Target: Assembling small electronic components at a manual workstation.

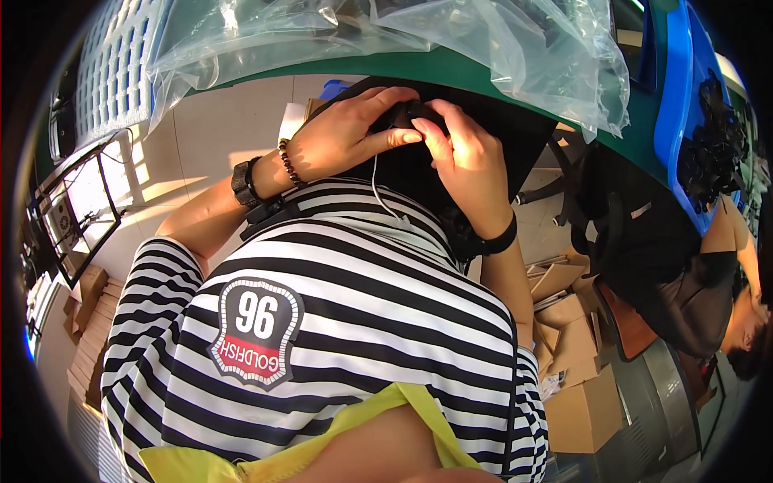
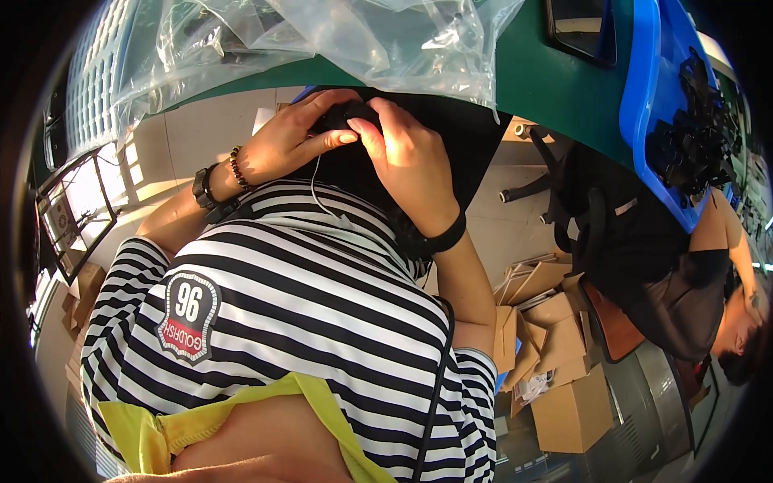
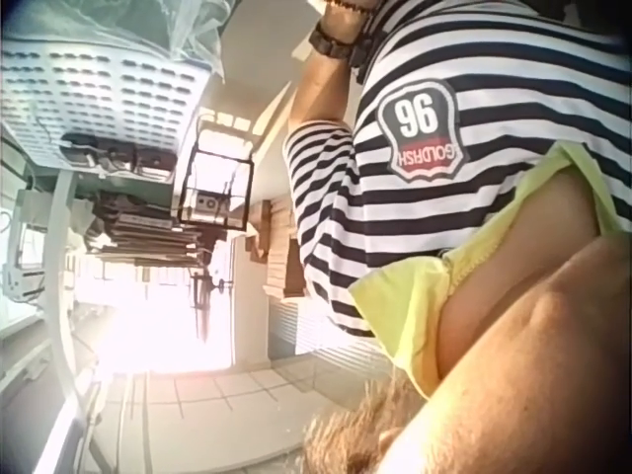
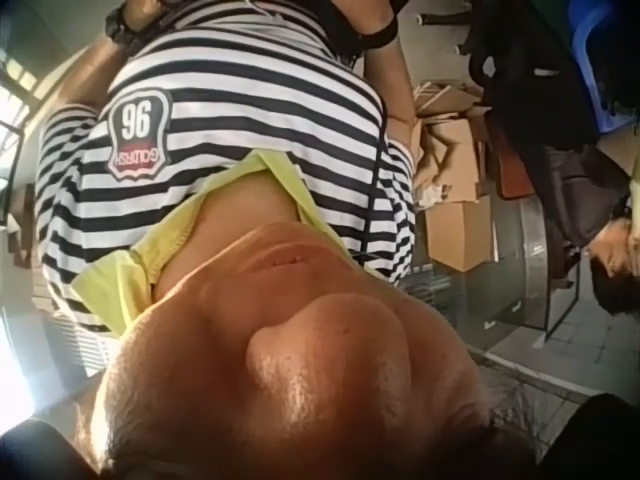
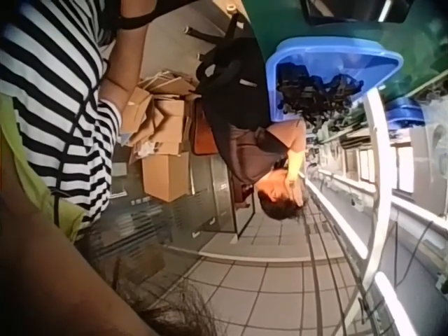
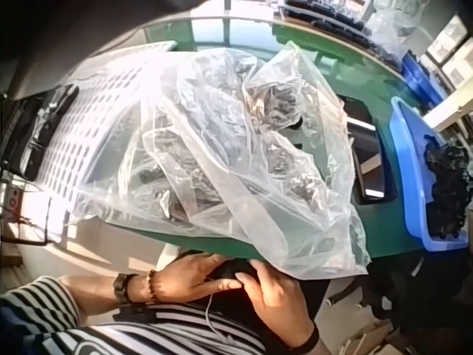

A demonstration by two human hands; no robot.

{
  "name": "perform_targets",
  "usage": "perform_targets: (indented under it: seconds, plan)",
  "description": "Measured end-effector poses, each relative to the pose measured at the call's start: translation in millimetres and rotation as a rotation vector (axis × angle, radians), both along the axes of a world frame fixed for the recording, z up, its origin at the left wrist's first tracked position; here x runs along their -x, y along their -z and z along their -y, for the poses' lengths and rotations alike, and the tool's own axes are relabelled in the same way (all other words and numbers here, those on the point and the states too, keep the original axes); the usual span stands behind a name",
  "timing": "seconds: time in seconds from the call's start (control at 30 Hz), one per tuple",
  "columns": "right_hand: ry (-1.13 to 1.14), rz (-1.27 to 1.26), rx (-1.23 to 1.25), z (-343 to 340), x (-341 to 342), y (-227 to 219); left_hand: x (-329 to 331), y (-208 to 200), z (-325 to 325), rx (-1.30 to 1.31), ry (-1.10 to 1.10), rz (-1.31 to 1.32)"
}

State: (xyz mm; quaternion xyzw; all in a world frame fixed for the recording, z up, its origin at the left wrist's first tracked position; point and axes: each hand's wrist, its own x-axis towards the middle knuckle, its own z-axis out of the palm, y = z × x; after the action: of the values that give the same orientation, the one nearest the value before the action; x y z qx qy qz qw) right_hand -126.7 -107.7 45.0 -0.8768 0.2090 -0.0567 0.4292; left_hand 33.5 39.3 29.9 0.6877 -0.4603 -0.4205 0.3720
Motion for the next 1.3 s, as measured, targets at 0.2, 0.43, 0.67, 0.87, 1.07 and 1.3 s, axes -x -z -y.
perform_targets:
  seconds: [0.2, 0.43, 0.67, 0.87, 1.07, 1.3]
  plan:
    - [0.011, 0.030, -0.065, 1, 6, 0, 2, 5, 1, 0.038, -0.019, 0.012]
    - [-0.046, -0.033, -0.087, 8, 1, -4, 0, 5, 2, 0.032, -0.022, 0.007]
    - [-0.052, -0.032, 0.033, 5, -6, 0, 0, -3, 3, -0.020, 0.001, 0.011]
    - [-0.066, -0.039, -0.129, 11, 3, -10, -2, 4, 1, 0.013, 0.016, -0.056]
    - [-0.060, 0.007, 0.103, 3, -8, -3, -3, 0, 0, 0.004, 0.027, -0.012]
    - [-0.056, -0.010, -0.031, 3, -1, -6, -5, 6, 0, 0.003, 0.008, -0.099]
